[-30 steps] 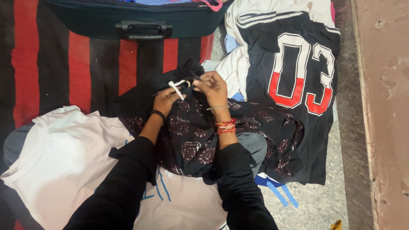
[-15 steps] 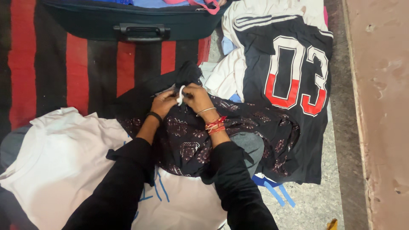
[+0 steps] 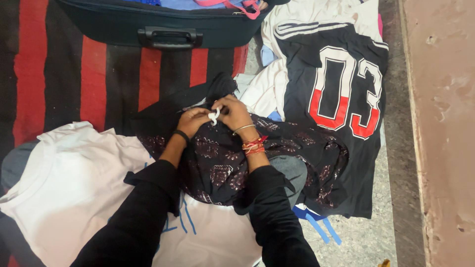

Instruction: The person folds clothes including a white shirt, a black patterned top, and a jersey, then places them into a suitcase.

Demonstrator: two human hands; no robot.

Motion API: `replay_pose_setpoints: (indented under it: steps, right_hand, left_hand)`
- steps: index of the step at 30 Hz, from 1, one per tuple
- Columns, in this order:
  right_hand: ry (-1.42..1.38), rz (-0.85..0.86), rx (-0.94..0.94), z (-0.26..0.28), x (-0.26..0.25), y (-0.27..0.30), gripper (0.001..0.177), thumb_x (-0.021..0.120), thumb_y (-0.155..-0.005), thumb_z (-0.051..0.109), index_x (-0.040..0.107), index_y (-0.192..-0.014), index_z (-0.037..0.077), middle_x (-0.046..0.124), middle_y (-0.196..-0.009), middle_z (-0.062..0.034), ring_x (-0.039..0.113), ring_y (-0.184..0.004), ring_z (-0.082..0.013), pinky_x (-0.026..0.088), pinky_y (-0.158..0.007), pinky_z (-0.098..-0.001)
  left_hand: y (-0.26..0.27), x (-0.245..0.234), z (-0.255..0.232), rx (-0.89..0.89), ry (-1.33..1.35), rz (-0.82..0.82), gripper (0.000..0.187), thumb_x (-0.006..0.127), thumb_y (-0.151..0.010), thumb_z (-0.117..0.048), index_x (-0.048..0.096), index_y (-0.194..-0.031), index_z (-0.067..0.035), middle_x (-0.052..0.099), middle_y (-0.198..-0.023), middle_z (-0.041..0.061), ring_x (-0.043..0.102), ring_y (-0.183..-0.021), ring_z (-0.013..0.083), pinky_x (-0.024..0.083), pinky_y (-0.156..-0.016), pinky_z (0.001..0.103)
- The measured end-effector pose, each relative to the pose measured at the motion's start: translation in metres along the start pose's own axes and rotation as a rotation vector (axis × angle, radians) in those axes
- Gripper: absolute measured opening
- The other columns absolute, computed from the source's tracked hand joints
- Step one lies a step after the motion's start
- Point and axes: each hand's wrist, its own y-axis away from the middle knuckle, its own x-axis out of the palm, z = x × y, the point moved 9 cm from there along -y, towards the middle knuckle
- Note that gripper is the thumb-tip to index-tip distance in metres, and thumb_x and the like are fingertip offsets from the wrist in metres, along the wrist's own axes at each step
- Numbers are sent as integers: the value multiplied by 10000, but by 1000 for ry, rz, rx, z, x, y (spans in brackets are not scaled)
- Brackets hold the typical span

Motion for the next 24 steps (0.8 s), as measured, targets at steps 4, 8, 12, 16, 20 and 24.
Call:
replay_pose_setpoints:
  steps: [4,8,12,16,20,24]
  right_hand:
    - [-94,-162,88,-14,-22,-2,138,806,-809,17,750,-931,47,674,-884,-34,645,-777,-138,519,-709,-273]
    - [-173,-305,65,-25,-38,2,147,813,-815,13,756,-948,40,671,-943,-43,639,-793,-111,522,-722,-262]
    - [-573,-171,245,-52,-17,1,169,703,-937,20,665,-1099,44,740,-1059,-47,674,-906,-118,550,-729,-249]
    - [-853,-162,322,-49,-14,2,277,593,-977,80,554,-1248,121,709,-1085,-45,718,-971,-146,614,-744,-294]
    - [-810,-227,435,-60,-13,2,325,544,-1013,133,512,-1335,110,684,-1039,-29,694,-914,-141,628,-694,-330]
    - [-775,-185,399,-63,-9,2,273,587,-1032,133,578,-1300,81,665,-955,-19,666,-901,-115,605,-709,-301]
  left_hand:
    - [8,-5,-16,1,108,-80,223,781,-880,-138,747,-1061,-13,765,-1014,67,694,-936,127,512,-856,242]
    - [16,-18,-23,-53,129,-230,204,727,-944,-206,702,-1081,-57,763,-1011,42,653,-920,65,429,-780,209]
    - [14,-29,-10,-28,340,-287,208,701,-972,-247,686,-1111,-93,756,-989,5,615,-846,66,433,-747,219]
    - [5,-45,13,-1,486,-310,213,719,-989,-249,680,-1128,-93,663,-912,-34,602,-815,87,465,-742,249]
    - [4,-57,26,-74,568,-334,242,696,-964,-270,668,-1124,-90,660,-919,-24,657,-820,116,512,-759,285]
    - [16,-55,1,-101,561,-270,245,726,-991,-236,662,-1152,-61,612,-905,16,634,-820,161,591,-805,356]
